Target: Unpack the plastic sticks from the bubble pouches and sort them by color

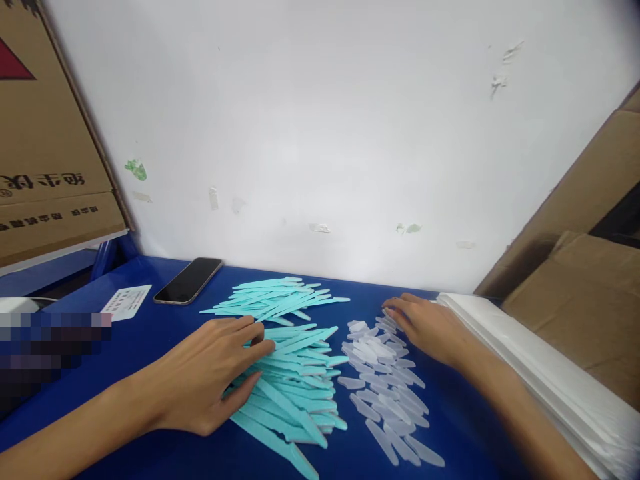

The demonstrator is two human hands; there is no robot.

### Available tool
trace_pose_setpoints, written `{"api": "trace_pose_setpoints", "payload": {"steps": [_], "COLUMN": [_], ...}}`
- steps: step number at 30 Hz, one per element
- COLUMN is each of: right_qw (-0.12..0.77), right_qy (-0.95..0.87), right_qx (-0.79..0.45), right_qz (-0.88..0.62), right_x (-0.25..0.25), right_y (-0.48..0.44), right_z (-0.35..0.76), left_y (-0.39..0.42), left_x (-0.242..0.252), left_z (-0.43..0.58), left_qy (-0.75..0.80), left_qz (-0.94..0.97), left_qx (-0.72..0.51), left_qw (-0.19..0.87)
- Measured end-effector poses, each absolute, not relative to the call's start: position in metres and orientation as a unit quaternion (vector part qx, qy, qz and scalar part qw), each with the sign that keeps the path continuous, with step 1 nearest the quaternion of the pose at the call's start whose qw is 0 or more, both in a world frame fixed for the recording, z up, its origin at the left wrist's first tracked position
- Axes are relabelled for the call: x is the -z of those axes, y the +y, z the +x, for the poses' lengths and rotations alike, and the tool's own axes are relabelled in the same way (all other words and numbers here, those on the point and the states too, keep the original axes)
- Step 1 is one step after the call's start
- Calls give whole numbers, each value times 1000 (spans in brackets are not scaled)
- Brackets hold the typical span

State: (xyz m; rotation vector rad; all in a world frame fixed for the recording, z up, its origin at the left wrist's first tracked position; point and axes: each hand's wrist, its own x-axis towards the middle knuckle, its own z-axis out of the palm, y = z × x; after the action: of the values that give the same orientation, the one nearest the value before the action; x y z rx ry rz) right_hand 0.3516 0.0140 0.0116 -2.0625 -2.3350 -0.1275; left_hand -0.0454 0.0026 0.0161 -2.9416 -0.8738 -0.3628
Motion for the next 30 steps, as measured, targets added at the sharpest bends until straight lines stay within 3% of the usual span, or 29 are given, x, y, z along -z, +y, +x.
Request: {"api": "trace_pose_setpoints", "payload": {"steps": [30], "right_qw": [102], "right_qy": [-793], "right_qx": [99], "right_qz": [-593], "right_x": [-11], "right_y": [9], "right_z": [333], "left_y": [12], "left_x": [-9], "left_z": [-48], "left_qy": [-264], "left_qz": [-954], "left_qx": [130], "left_qw": [63]}}
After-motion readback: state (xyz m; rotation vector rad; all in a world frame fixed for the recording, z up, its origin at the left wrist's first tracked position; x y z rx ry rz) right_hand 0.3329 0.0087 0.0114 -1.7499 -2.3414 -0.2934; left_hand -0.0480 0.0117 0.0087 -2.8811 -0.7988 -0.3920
